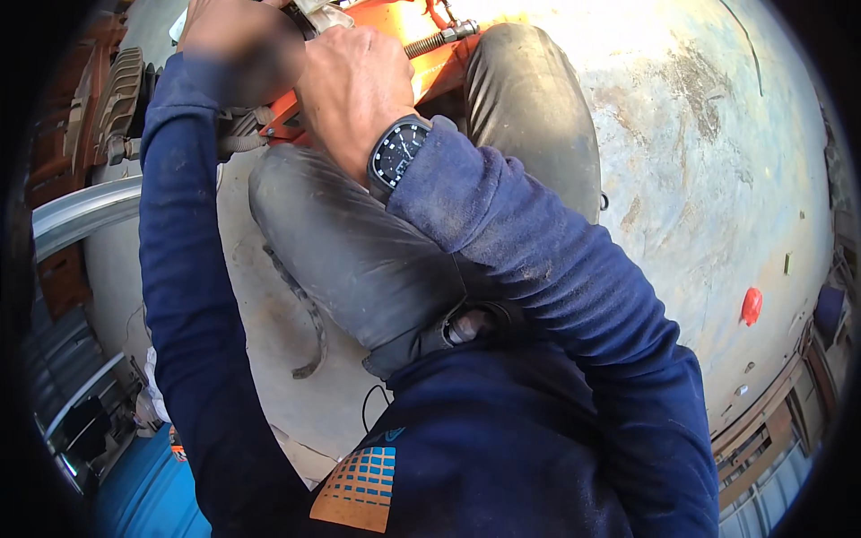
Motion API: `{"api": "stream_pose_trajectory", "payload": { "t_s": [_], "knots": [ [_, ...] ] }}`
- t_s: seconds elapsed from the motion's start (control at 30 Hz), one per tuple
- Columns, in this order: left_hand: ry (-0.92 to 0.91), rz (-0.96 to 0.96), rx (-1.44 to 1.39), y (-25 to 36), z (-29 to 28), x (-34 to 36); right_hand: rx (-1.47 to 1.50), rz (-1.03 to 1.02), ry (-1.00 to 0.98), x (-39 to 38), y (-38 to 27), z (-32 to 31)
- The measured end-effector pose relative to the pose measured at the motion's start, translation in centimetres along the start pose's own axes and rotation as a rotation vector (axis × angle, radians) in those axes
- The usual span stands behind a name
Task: Repairing an air compressor by cutting and fitting rubber gasket components.
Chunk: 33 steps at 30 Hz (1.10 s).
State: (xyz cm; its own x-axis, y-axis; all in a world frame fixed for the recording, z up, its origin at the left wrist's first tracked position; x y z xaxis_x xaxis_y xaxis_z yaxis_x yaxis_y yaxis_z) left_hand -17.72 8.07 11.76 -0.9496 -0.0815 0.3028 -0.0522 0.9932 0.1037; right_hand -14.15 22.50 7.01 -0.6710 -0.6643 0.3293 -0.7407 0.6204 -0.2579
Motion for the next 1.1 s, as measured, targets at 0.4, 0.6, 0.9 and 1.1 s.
{"api": "stream_pose_trajectory", "payload": {
  "t_s": [0.4,0.6,0.9,1.1],
  "knots": [
    [0.011,0.029,-0.053,-0.3,-0.3,-0.1,-0.017,0.011,0.006,0.5,-0.7,-0.4],
    [0.037,0.065,-0.106,-0.8,0.1,0.2,-0.056,0.001,0.008,1.2,-0.6,0.2],
    [0.022,0.122,-0.137,-0.9,0.0,-0.1,-0.128,0.03,-0.153,3.7,-1.6,0.3],
    [0.03,0.131,-0.19,-1.4,0.1,0.0,-0.09,0.048,-0.093,3.9,-1.5,0.3]
  ]
}}
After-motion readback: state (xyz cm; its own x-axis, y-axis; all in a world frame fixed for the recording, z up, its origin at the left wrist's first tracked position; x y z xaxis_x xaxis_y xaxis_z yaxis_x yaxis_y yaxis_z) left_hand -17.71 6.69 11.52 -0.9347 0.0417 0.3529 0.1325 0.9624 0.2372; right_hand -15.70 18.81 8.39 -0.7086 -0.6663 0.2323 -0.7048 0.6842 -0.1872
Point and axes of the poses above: each hand's wrist, its own x-axis towards the middle knuckle, its own z-axis out of the palm, y = z × x, the point moved 4 cm from there along x, towards the middle knuckle, and after that the axes turned 5 degrees about -x, right-handed, at the moved point
